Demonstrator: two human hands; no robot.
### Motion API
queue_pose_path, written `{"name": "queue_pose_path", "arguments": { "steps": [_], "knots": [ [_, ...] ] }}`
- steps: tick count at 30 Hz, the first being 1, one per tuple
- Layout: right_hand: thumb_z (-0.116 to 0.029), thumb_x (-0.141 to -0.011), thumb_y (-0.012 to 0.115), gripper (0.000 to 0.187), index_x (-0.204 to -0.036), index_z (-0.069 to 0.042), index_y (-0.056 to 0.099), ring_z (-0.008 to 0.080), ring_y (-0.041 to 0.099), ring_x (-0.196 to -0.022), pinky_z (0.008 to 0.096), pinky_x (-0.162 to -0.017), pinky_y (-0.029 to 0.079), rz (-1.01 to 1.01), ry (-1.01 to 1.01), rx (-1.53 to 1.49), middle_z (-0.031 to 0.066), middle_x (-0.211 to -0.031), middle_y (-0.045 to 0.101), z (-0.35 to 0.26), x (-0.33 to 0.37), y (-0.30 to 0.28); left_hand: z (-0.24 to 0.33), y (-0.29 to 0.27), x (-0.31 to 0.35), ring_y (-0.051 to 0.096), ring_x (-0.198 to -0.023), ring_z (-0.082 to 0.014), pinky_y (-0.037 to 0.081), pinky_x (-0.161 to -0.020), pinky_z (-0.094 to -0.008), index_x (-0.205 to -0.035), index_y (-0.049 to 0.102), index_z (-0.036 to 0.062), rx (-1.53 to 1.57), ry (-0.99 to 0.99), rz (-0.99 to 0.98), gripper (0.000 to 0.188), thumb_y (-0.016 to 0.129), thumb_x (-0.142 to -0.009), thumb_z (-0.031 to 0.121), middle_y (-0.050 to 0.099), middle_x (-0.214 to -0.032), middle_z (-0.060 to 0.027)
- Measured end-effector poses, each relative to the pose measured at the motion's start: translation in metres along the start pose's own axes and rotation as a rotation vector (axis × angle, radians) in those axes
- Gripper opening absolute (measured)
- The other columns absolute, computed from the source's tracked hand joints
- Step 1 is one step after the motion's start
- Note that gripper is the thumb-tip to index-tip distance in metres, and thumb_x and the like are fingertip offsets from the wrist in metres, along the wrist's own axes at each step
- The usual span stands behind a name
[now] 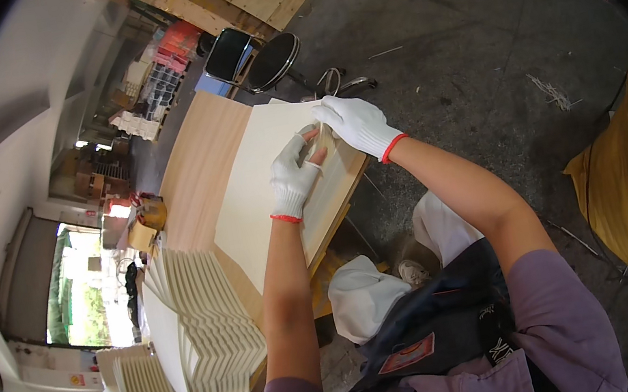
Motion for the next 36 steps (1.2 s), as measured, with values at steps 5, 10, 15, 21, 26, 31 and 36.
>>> {"name": "queue_pose_path", "arguments": {
  "steps": [5, 10, 15, 21, 26, 31, 36],
  "knots": [
    [-0.054, -0.103, 0.041, 0.05, -0.108, -0.01, 0.063, 0.0413, 0.065, -0.093, 0.05, -0.077, 0.047, -0.02, 0.01, -0.053, 0.0193, -0.092, 0.069, -0.004, 0.003, -0.003, -0.004, -0.001, -0.001, 0.069, -0.112, -0.0294, 0.052, -0.098, -0.0354, -0.127, 0.068, 0.012, 0.062, -0.005, -0.003, 0.038, 0.074, -0.09, 0.021, 0.07, -0.126, -0.0128],
    [-0.055, -0.103, 0.041, 0.05, -0.107, -0.01, 0.063, 0.0411, 0.066, -0.091, 0.0496, -0.076, 0.047, -0.009, 0.007, -0.006, 0.019, -0.09, 0.069, -0.008, 0.006, -0.004, -0.001, -0.005, 0.001, 0.07, -0.108, -0.0289, 0.053, -0.094, -0.0351, -0.127, 0.068, 0.0151, 0.091, 0.009, 0.079, 0.035, 0.07, -0.093, 0.02, 0.071, -0.121, -0.0153],
    [-0.055, -0.104, 0.04, 0.05, -0.106, -0.01, 0.062, 0.042, 0.065, -0.092, 0.0505, -0.076, 0.048, 0.046, -0.05, 0.05, 0.0199, -0.093, 0.069, -0.003, 0.001, -0.002, 0.008, -0.005, 0.0, 0.07, -0.1, -0.0282, 0.053, -0.086, -0.0358, -0.124, 0.069, 0.0171, 0.021, 0.05, 0.019, 0.032, 0.072, -0.092, 0.02, 0.071, -0.11, -0.0146],
    [-0.055, -0.104, 0.039, 0.051, -0.106, -0.01, 0.062, 0.0423, 0.065, -0.093, 0.0516, -0.076, 0.048, 0.035, -0.024, 0.074, 0.0205, -0.095, 0.069, -0.003, 0.002, -0.001, 0.012, -0.005, 0.003, 0.066, -0.084, -0.0174, 0.052, -0.081, -0.0313, -0.122, 0.07, 0.012, -0.043, -0.005, 0.03, 0.036, 0.077, -0.086, 0.015, 0.071, -0.092, -0.0102],
    [-0.056, -0.103, 0.039, 0.052, -0.106, -0.009, 0.062, 0.0422, 0.065, -0.093, 0.0512, -0.076, 0.047, 0.034, -0.023, 0.039, 0.0209, -0.094, 0.069, -0.003, 0.003, -0.002, 0.009, -0.004, 0.002, 0.068, -0.086, -0.0248, 0.053, -0.082, -0.0349, -0.123, 0.07, 0.0166, -0.029, -0.081, -0.019, 0.035, 0.076, -0.088, 0.019, 0.07, -0.099, -0.0108],
    [-0.058, -0.103, 0.038, 0.054, -0.106, -0.009, 0.06, 0.0429, 0.065, -0.093, 0.0514, -0.076, 0.047, 0.005, -0.008, 0.032, 0.021, -0.094, 0.068, -0.001, 0.002, -0.002, 0.011, -0.006, 0.003, 0.069, -0.087, -0.0258, 0.053, -0.08, -0.0349, -0.123, 0.069, 0.0179, 0.095, -0.098, 0.063, 0.034, 0.074, -0.09, 0.019, 0.07, -0.1, -0.0109],
    [-0.058, -0.103, 0.038, 0.054, -0.106, -0.009, 0.059, 0.0433, 0.065, -0.094, 0.0522, -0.077, 0.047, 0.027, -0.011, 0.066, 0.021, -0.096, 0.069, 0.002, 0.001, 0.0, 0.014, -0.005, 0.003, 0.06, -0.077, -0.015, 0.051, -0.078, -0.0297, -0.121, 0.07, 0.0118, -0.066, -0.071, -0.011, 0.033, 0.074, -0.089, 0.016, 0.067, -0.086, -0.009]
  ]
}}
Point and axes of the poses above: each hand's wrist, its own x-axis away from the middle knuckle, its own y-axis out of the palm, z = x × y, the point moved 5 cm from there along -x, towards the middle knuckle
